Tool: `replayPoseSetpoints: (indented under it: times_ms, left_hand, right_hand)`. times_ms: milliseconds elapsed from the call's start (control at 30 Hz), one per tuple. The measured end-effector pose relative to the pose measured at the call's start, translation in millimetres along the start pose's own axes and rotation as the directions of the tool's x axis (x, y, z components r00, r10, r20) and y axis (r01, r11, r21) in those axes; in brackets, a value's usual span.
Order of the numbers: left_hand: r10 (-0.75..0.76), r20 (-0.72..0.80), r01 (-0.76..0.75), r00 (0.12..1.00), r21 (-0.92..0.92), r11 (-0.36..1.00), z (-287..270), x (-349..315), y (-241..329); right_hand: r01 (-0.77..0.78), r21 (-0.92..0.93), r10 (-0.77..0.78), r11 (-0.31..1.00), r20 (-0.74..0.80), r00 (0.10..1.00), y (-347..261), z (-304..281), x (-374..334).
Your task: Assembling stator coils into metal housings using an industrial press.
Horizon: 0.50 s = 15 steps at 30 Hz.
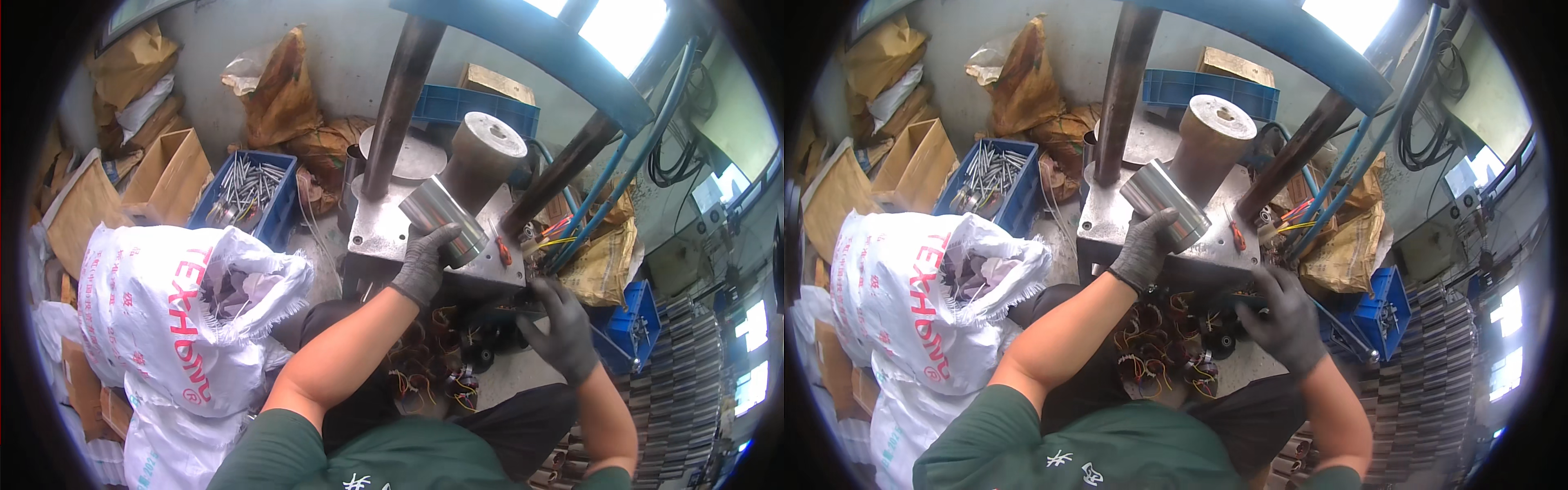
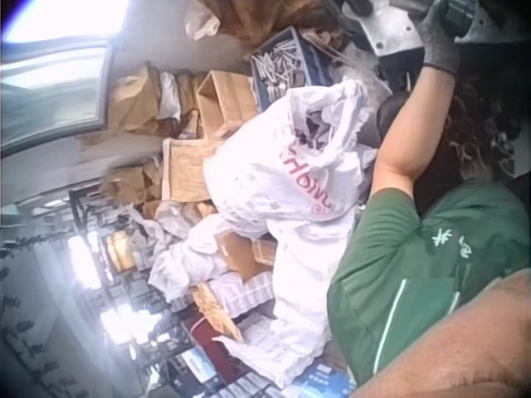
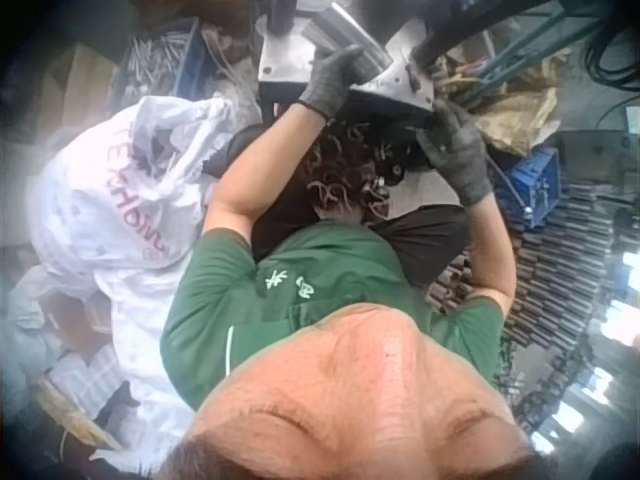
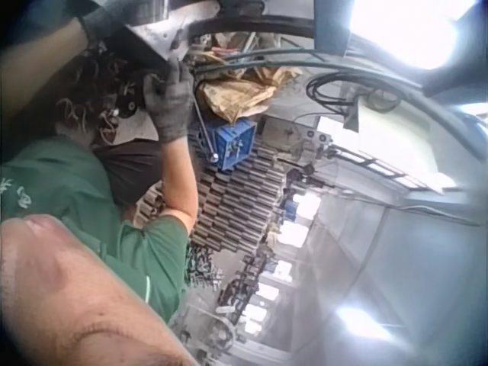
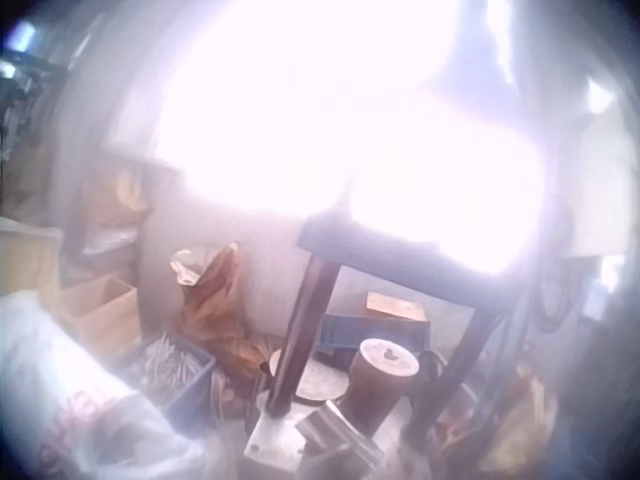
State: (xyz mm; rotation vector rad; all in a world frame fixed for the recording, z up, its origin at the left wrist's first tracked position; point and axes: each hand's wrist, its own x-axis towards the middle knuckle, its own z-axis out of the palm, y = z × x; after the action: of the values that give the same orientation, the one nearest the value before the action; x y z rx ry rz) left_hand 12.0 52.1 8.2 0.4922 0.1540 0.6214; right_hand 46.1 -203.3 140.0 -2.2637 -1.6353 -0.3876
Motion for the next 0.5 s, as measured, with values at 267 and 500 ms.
replayPoseSetpoints:
  times_ms: [267,500]
  left_hand:
    - [-0.039,0.044,0.038,0.998,0.009,0.999,-7,10,-4]
    - [0.045,0.056,-0.045,0.997,0.006,0.999,1,0,9]
  right_hand:
    - [-0.209,0.78,0.164,0.59,0.137,0.977,43,152,101]
    - [-0.071,0.353,0.093,0.933,-0.045,0.995,19,130,98]
